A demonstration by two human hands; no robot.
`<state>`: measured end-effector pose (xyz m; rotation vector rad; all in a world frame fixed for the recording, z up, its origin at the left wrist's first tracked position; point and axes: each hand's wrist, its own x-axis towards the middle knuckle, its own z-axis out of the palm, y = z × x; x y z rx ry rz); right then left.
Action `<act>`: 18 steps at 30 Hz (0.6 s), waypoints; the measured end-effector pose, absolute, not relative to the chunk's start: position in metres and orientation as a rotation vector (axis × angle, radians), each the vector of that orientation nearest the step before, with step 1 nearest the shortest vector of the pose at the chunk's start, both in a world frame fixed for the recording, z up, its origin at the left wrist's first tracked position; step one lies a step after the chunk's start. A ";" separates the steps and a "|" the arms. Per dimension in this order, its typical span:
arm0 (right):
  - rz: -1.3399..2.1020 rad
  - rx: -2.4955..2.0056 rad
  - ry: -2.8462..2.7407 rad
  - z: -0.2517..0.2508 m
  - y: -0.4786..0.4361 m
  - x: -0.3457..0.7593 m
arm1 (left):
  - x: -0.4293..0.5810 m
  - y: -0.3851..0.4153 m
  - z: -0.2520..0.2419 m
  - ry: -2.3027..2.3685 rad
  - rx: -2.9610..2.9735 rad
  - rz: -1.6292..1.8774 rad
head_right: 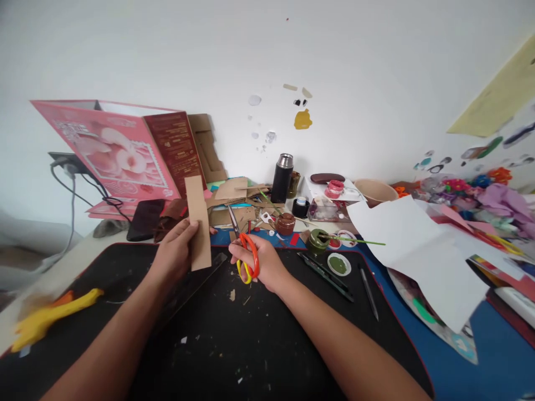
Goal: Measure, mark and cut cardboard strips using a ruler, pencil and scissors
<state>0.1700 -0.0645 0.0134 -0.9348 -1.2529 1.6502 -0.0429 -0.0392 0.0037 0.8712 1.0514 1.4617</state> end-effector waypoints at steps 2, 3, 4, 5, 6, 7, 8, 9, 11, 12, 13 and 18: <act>1.667 -0.895 -1.243 0.015 -0.058 0.167 | -0.041 -0.040 0.002 1.055 0.888 1.436; 1.673 -0.872 -1.230 0.015 -0.056 0.165 | -0.040 -0.040 0.002 1.059 0.895 1.432; 1.676 -0.847 -1.212 0.013 -0.054 0.164 | -0.039 -0.041 0.002 1.065 0.904 1.438; 1.675 -0.822 -1.187 0.011 -0.053 0.163 | -0.038 -0.041 0.002 1.072 0.917 1.452; 1.671 -0.800 -1.158 0.008 -0.052 0.163 | -0.036 -0.042 0.002 1.079 0.928 1.469; 1.669 -0.782 -1.127 0.004 -0.053 0.163 | -0.035 -0.043 0.002 1.084 0.936 1.488; 1.673 -0.768 -1.103 0.000 -0.054 0.163 | -0.034 -0.043 0.002 1.088 0.941 1.503; 1.688 -0.760 -1.089 -0.003 -0.056 0.165 | -0.033 -0.044 0.001 1.092 0.942 1.510; 1.756 -0.753 -1.105 -0.009 -0.059 0.169 | -0.030 -0.044 -0.001 1.099 0.937 1.503; 1.778 -0.748 -1.113 -0.011 -0.061 0.171 | -0.029 -0.045 -0.002 1.104 0.941 1.497; 1.790 -0.739 -1.120 -0.012 -0.061 0.173 | -0.029 -0.045 -0.004 1.107 0.948 1.494; 1.794 -0.685 -1.113 -0.014 -0.060 0.176 | -0.027 -0.046 -0.011 1.078 0.974 1.507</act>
